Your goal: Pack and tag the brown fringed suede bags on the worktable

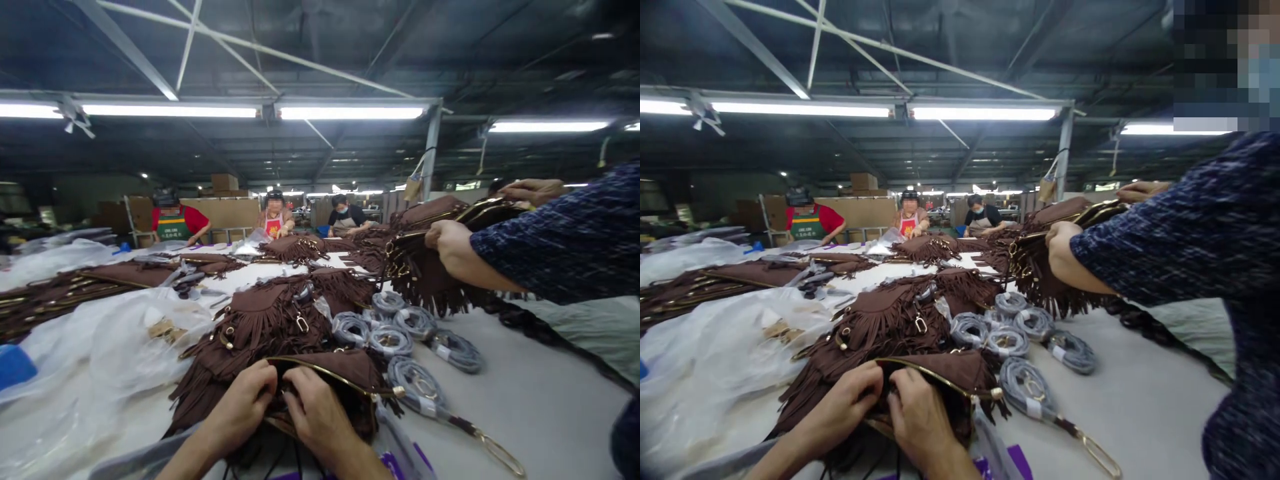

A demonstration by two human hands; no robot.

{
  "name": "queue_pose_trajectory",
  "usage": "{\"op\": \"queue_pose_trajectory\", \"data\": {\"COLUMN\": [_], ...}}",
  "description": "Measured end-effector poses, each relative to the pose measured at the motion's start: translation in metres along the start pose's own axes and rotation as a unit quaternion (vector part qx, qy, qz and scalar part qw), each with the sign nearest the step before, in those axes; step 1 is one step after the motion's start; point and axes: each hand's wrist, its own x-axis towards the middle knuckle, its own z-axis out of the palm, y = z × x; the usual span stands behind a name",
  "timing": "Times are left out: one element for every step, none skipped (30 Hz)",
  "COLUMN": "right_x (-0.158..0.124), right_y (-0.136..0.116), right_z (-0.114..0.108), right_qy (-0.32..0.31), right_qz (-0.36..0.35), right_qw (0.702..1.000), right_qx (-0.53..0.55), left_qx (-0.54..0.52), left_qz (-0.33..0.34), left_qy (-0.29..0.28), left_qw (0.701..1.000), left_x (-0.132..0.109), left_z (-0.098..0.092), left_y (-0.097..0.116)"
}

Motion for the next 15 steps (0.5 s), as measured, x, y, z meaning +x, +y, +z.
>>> {"op": "queue_pose_trajectory", "data": {"right_x": [0.001, 0.002, 0.003, 0.004, 0.005, 0.006, 0.007, 0.008, 0.009, 0.009, 0.010, 0.010, 0.010, 0.009, 0.008], "right_y": [0.000, 0.001, 0.001, 0.003, 0.004, 0.005, 0.007, 0.009, 0.012, 0.015, 0.018, 0.021, 0.025, 0.028, 0.030], "right_z": [0.002, 0.005, 0.006, 0.008, 0.009, 0.010, 0.012, 0.014, 0.017, 0.021, 0.025, 0.030, 0.034, 0.038, 0.040], "right_qy": [0.001, -0.001, -0.001, 0.003, 0.014, 0.027, 0.042, 0.055, 0.062, 0.061, 0.053, 0.038, 0.015, -0.009, -0.031], "right_qz": [-0.010, -0.017, -0.027, -0.038, -0.049, -0.056, -0.054, -0.039, -0.009, 0.029, 0.067, 0.102, 0.131, 0.148, 0.151], "right_qw": [1.000, 1.000, 0.999, 0.997, 0.992, 0.984, 0.973, 0.959, 0.944, 0.929, 0.915, 0.903, 0.895, 0.894, 0.900], "right_qx": [0.009, 0.019, 0.038, 0.069, 0.113, 0.165, 0.220, 0.274, 0.323, 0.363, 0.394, 0.416, 0.426, 0.424, 0.408], "left_qx": [-0.008, -0.019, -0.036, -0.056, -0.077, -0.097, -0.113, -0.123, -0.126, -0.120, -0.102, -0.063, -0.008, 0.050, 0.120], "left_qz": [0.005, 0.012, 0.020, 0.026, 0.029, 0.029, 0.028, 0.024, 0.018, 0.008, -0.001, 0.002, 0.019, 0.046, 0.094], "left_qy": [0.014, 0.028, 0.038, 0.049, 0.057, 0.065, 0.069, 0.063, 0.046, 0.020, -0.011, -0.036, -0.057, -0.067, -0.074], "left_qw": [1.000, 0.999, 0.998, 0.997, 0.995, 0.993, 0.991, 0.990, 0.991, 0.993, 0.995, 0.997, 0.998, 0.995, 0.986], "left_x": [-0.001, -0.001, -0.002, -0.003, -0.004, -0.003, -0.001, 0.003, 0.009, 0.019, 0.031, 0.046, 0.062, 0.079, 0.097], "left_z": [0.001, 0.001, 0.001, -0.001, -0.003, -0.006, -0.010, -0.015, -0.020, -0.025, -0.030, -0.032, -0.033, -0.030, -0.024], "left_y": [0.003, 0.007, 0.012, 0.018, 0.024, 0.029, 0.034, 0.038, 0.041, 0.043, 0.045, 0.047, 0.050, 0.054, 0.058]}}
